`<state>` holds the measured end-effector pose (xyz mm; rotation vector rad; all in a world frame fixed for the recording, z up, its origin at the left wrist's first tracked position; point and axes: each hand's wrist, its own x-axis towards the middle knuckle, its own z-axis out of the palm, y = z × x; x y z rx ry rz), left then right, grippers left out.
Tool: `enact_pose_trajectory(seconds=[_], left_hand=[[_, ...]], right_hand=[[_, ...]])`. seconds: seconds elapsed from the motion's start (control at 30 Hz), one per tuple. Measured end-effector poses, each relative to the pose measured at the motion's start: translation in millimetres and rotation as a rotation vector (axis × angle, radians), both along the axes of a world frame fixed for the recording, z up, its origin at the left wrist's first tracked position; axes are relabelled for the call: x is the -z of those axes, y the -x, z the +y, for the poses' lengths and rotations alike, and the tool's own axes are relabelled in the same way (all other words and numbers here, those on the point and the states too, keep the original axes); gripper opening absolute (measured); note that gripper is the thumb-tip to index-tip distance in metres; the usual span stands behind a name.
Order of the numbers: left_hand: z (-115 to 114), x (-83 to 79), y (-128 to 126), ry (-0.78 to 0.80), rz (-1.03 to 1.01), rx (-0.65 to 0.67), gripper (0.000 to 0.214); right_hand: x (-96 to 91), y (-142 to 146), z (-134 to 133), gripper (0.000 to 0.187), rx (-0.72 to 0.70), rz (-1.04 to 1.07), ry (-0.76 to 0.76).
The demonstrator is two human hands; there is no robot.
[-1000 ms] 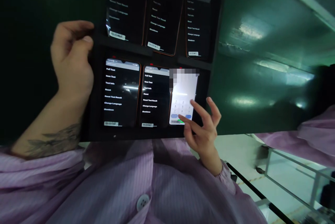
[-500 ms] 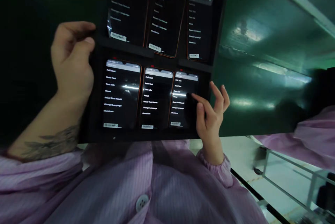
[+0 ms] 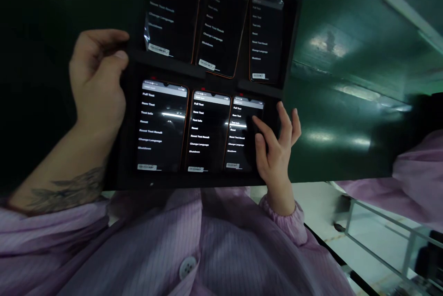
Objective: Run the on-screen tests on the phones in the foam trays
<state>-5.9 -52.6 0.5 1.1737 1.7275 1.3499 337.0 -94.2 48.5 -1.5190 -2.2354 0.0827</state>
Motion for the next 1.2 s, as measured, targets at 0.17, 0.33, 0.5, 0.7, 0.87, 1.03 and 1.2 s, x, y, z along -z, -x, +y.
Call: enact_pose_trajectory(seconds=[0.17,0.33,0.5,0.7,0.87,1.03,1.2], left_hand=[[0,-0.2,-1,0.005,-0.012,-0.018,0.033],[0,-6.0,-7,-0.009,-0.057,-0.035,0.033],[1,-15.9,-12,-0.004,-0.217,-0.033,0.04],[0,-11.3,16,0.06,-0.271,0.223,0.063],[-15,5.1,30,0.179,-0.131,0.499,0.115],[-22,14.8,15,0.138,-0.065,0.448,0.116],[-22,12.8,4,0.04,-0.12,0.402,0.121]], right_hand=[[1.8,0,1,0.037,-0.004,-0.023,-0.004],[-2.0,-1,0,0.036,-0.026,-0.037,-0.012],[-12.5,19,-2,0.033,-0.14,-0.035,0.042],[-16.9,51,6,0.032,-0.195,-0.13,0.162],[-9.1,44,5,0.033,-0.205,-0.081,0.119],[-7.6,30,5,0.036,-0.178,-0.008,0.028],[-29.1,28,13,0.036,-0.19,0.015,0.008]])
